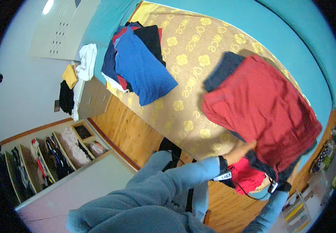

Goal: The person folds several shirts on a bed, including a red shirt, a blue polo, and a black long-sleeve shirt. They button the black shirt before folding it and place the folded items into a white laundry basket.

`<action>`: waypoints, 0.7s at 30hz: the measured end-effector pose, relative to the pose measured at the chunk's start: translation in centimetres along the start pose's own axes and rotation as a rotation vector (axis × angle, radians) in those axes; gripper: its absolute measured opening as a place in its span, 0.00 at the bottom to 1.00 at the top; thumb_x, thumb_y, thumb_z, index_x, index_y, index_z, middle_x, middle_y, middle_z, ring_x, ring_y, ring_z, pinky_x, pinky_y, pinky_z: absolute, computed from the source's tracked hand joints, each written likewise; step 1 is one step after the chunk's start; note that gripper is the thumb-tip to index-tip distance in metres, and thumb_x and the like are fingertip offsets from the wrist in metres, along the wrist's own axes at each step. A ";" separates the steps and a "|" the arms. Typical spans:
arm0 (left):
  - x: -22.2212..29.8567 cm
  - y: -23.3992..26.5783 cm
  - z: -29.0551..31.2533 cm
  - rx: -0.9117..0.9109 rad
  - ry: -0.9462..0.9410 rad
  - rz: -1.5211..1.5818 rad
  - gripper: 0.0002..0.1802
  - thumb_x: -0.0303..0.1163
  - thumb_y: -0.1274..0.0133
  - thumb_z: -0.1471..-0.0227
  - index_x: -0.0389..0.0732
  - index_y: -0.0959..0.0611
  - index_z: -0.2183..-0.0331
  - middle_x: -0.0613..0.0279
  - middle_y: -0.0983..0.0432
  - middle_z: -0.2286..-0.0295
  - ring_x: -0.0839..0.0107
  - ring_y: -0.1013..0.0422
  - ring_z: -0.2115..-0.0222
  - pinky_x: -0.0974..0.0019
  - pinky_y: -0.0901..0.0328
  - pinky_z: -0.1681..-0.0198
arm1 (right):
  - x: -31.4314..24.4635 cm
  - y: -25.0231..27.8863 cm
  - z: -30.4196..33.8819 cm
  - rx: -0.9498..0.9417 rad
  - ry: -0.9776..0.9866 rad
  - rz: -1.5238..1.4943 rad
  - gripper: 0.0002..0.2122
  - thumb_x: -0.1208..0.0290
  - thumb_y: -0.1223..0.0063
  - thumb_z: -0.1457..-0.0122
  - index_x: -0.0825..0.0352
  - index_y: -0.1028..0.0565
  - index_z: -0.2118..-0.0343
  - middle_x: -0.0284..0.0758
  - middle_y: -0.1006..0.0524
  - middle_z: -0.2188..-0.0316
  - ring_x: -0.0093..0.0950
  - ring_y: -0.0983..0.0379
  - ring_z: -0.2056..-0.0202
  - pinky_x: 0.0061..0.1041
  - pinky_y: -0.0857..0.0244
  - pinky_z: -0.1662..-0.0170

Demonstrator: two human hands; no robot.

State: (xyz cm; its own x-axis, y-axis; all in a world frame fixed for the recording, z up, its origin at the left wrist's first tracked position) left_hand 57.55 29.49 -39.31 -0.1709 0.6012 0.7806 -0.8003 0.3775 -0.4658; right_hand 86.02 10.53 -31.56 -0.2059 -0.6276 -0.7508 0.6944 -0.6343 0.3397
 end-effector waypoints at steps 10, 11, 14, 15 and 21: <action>-4.7 3.1 1.7 -0.393 0.175 -0.445 0.13 0.28 0.44 0.52 0.36 0.21 0.61 0.61 0.22 0.70 0.74 0.28 0.69 0.69 0.32 0.66 | 13.4 13.9 -4.2 0.003 -0.239 0.031 0.30 0.58 0.49 0.42 0.59 0.43 0.38 0.39 0.35 0.42 0.33 0.38 0.43 0.41 0.46 0.45; -1.9 7.9 0.6 -0.277 0.060 -0.418 0.11 0.26 0.45 0.50 0.37 0.21 0.61 0.63 0.23 0.70 0.75 0.28 0.69 0.69 0.32 0.66 | 12.8 15.0 -4.5 0.164 -0.149 -0.029 0.27 0.60 0.51 0.41 0.58 0.41 0.39 0.38 0.38 0.40 0.34 0.41 0.41 0.41 0.50 0.43; 5.9 26.4 1.8 0.438 -0.113 -0.375 0.05 0.27 0.50 0.49 0.39 0.22 0.68 0.65 0.27 0.73 0.74 0.30 0.72 0.68 0.34 0.66 | 8.0 16.5 -3.4 0.533 0.164 0.067 0.18 0.69 0.55 0.38 0.66 0.32 0.46 0.37 0.31 0.46 0.29 0.36 0.45 0.31 0.46 0.43; 9.2 30.9 3.0 0.596 -0.255 -0.447 0.06 0.29 0.50 0.49 0.39 0.22 0.69 0.65 0.28 0.74 0.75 0.32 0.73 0.67 0.35 0.67 | 5.6 15.3 -3.0 0.510 0.288 0.083 0.17 0.69 0.55 0.38 0.67 0.31 0.47 0.38 0.30 0.47 0.29 0.35 0.46 0.29 0.45 0.43; 17.5 49.5 7.5 1.191 -0.213 -0.395 0.22 0.32 0.40 0.55 0.33 0.25 0.58 0.54 0.27 0.63 0.63 0.30 0.63 0.62 0.35 0.58 | -7.3 1.4 2.1 0.344 0.464 -0.094 0.11 0.72 0.55 0.37 0.70 0.27 0.54 0.35 0.25 0.56 0.26 0.30 0.53 0.26 0.40 0.46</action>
State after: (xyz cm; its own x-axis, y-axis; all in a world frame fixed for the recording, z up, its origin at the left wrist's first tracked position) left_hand 10.62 53.38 -45.55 0.1959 0.4265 0.8830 -0.8178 -0.4258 0.3871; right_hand 87.01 13.30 -24.44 0.1216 -0.3472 -0.9299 0.4082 -0.8365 0.3656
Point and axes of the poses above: each hand's wrist, its own z-axis away from the middle knuckle, its own y-axis out of the back of the hand, x = y × z, the point moved 10 cm from there along -z, towards the middle knuckle
